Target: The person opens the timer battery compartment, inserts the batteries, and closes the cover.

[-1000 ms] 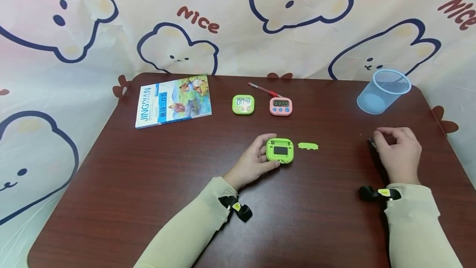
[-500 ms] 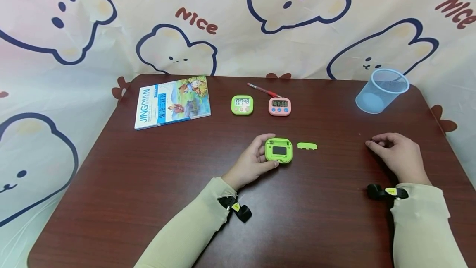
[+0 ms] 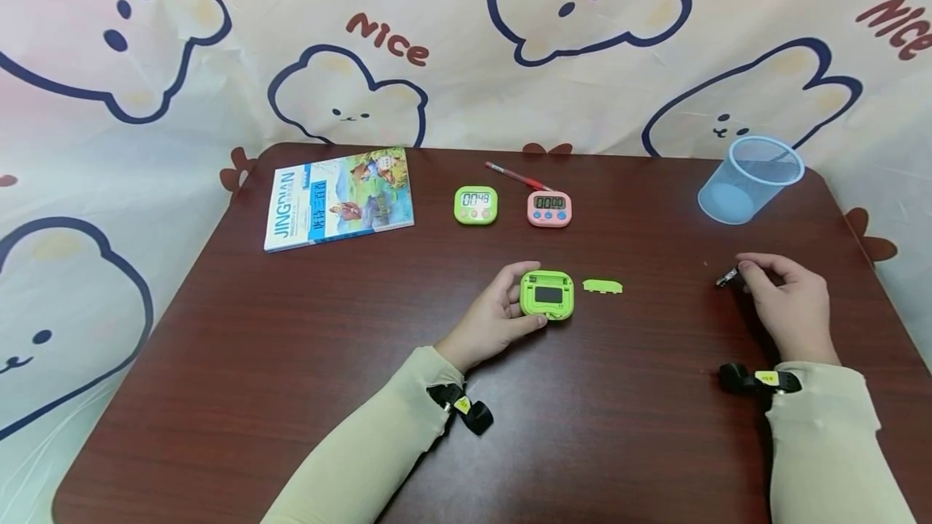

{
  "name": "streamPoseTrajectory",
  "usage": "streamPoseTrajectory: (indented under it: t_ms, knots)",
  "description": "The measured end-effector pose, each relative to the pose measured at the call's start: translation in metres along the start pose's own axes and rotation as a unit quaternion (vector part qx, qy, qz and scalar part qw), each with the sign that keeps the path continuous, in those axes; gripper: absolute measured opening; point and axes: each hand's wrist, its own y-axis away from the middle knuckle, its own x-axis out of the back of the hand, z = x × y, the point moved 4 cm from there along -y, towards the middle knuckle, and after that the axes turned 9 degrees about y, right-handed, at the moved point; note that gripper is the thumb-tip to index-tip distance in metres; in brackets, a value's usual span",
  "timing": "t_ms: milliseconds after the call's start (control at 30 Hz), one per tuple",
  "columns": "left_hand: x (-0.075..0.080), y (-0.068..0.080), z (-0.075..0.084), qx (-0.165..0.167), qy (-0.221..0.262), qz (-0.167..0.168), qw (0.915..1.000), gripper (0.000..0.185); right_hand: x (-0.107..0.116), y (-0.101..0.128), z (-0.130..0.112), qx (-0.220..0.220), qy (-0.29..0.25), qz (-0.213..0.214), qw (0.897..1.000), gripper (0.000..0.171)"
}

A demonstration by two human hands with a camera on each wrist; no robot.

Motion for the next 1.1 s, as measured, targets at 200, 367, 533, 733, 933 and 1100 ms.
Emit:
streamPoseTrajectory:
  t_ms: [200,367,533,733,933,1100]
  knots:
    - [0.0,0.0,0.001,-0.004,-0.004,-0.001,1.0,0.075,-0.01,0.003,-0.013,-0.01,-0.102,-0.001,0.995,0.035]
    - [0.0,0.0,0.002,-0.002,-0.005,0.0,1.0,0.075,-0.023,0.007,-0.027,-0.006,-0.186,-0.023,0.982,0.028]
    - [-0.001,0.0,0.003,-0.002,0.0,0.0,1.0,0.075,-0.038,0.016,-0.044,0.011,-0.296,-0.043,0.954,0.018]
    - [-0.001,0.0,0.002,-0.002,0.021,0.001,0.9998,0.076,-0.058,0.031,-0.076,0.049,-0.414,-0.088,0.905,0.011]
    - [-0.001,0.0,0.003,0.005,0.034,0.0,0.9994,0.076,-0.072,0.05,-0.097,0.071,-0.422,-0.133,0.894,0.008]
    - [-0.002,-0.001,0.002,0.005,0.04,-0.004,0.9992,0.076,-0.076,0.058,-0.108,0.089,-0.417,-0.142,0.893,0.005]
